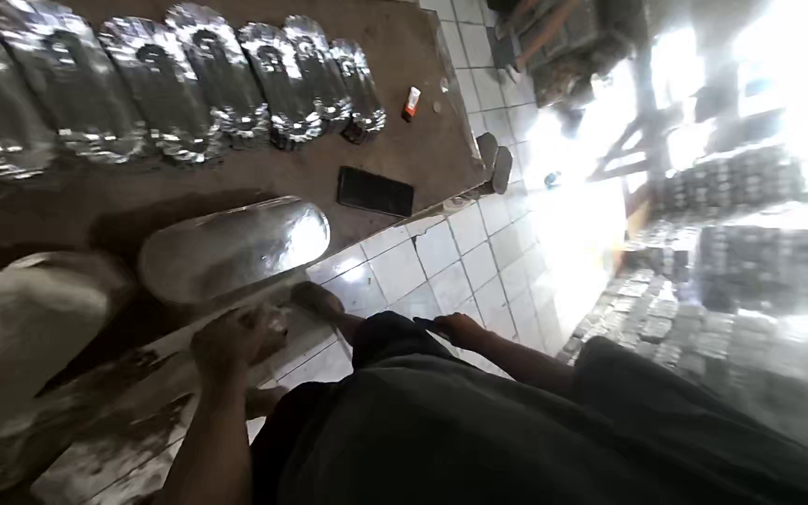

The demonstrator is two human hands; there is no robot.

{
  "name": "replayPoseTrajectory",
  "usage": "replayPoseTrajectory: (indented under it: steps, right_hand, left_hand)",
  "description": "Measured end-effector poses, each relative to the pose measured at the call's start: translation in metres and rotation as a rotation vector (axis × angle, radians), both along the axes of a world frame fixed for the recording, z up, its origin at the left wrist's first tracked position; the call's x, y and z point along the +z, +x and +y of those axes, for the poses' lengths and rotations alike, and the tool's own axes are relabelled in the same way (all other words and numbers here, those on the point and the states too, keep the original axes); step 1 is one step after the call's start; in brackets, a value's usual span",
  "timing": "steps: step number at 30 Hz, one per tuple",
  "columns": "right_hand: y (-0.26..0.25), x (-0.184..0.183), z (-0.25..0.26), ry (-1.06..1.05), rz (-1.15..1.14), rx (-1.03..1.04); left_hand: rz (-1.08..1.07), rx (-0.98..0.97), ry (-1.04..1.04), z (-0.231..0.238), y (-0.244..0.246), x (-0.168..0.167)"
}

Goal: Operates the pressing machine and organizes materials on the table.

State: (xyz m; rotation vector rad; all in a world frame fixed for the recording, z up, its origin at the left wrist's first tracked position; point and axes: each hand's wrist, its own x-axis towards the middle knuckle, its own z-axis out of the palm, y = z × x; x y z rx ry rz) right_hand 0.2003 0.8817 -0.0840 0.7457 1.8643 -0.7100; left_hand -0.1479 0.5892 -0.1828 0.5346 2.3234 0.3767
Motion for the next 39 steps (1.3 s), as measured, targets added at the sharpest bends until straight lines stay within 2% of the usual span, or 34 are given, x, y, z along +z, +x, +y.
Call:
replayPoseTrajectory:
  steps: [4,7,11,14,17,20,23,25,28,29,30,32,34,35,36,39]
  right_hand:
    - [0.032,0.009,-0.004,0.020,-0.079,-0.221]
    - [0.030,-0.003,-0.008,-0.030,-0.064,-0.275]
    - [-0.002,-0.024,-0.008,-0.024,0.016,-0.217]
    - [-0.032,-0.018,-0.010,-0.063,0.128,-0.179]
    - [-0.058,-0.012,-0.018,-0.095,0.153,-0.050]
    - [-0.074,-0.005,-0.025,-0.097,0.189,0.042]
    - [-0.088,-0.006,-0.029,-0.053,0.254,0.138]
    - [-0.097,-0.006,-0.033,-0.045,0.294,0.194]
    - [-0.102,0.012,-0.055,-0.055,0.589,0.263]
    - [-0.123,0.053,-0.073,-0.077,0.396,0.296]
    - [-0.156,0.101,-0.099,-0.102,0.071,0.306]
    - [-0.157,0.121,-0.130,-0.095,0.227,0.243]
    - [-0.163,0.132,-0.147,-0.129,0.229,0.287]
    - [-0.160,0.132,-0.151,-0.164,0.302,0.310]
    - [-0.151,0.123,-0.154,-0.189,0.440,0.289]
    - [-0.159,0.155,-0.194,-0.115,0.341,0.209]
  left_hand:
    - [0.026,0.010,-0.020,0.016,0.002,-0.023]
    - [0.017,0.012,-0.049,0.022,0.001,-0.027]
    - [0.014,0.016,-0.065,0.022,-0.004,-0.013]
    - [-0.044,0.036,-0.070,0.013,-0.006,0.006]
    - [-0.048,0.096,-0.013,-0.008,-0.007,0.016]
    - [-0.041,0.144,0.054,-0.036,-0.006,0.052]
    - [0.058,0.300,0.075,-0.087,-0.007,0.118]
    - [0.224,0.383,0.170,-0.141,-0.011,0.169]
    - [0.344,0.801,0.441,-0.231,-0.012,0.243]
    - [0.421,0.943,0.544,-0.261,-0.013,0.259]
    - [0.502,1.044,0.633,-0.292,-0.019,0.274]
    - [0.627,1.193,0.770,-0.353,-0.044,0.299]
    - [0.630,1.236,0.864,-0.404,-0.069,0.317]
    - [0.629,1.233,0.889,-0.421,-0.078,0.324]
    - [0.633,1.217,0.890,-0.434,-0.083,0.329]
    - [0.719,1.195,0.863,-0.443,-0.077,0.327]
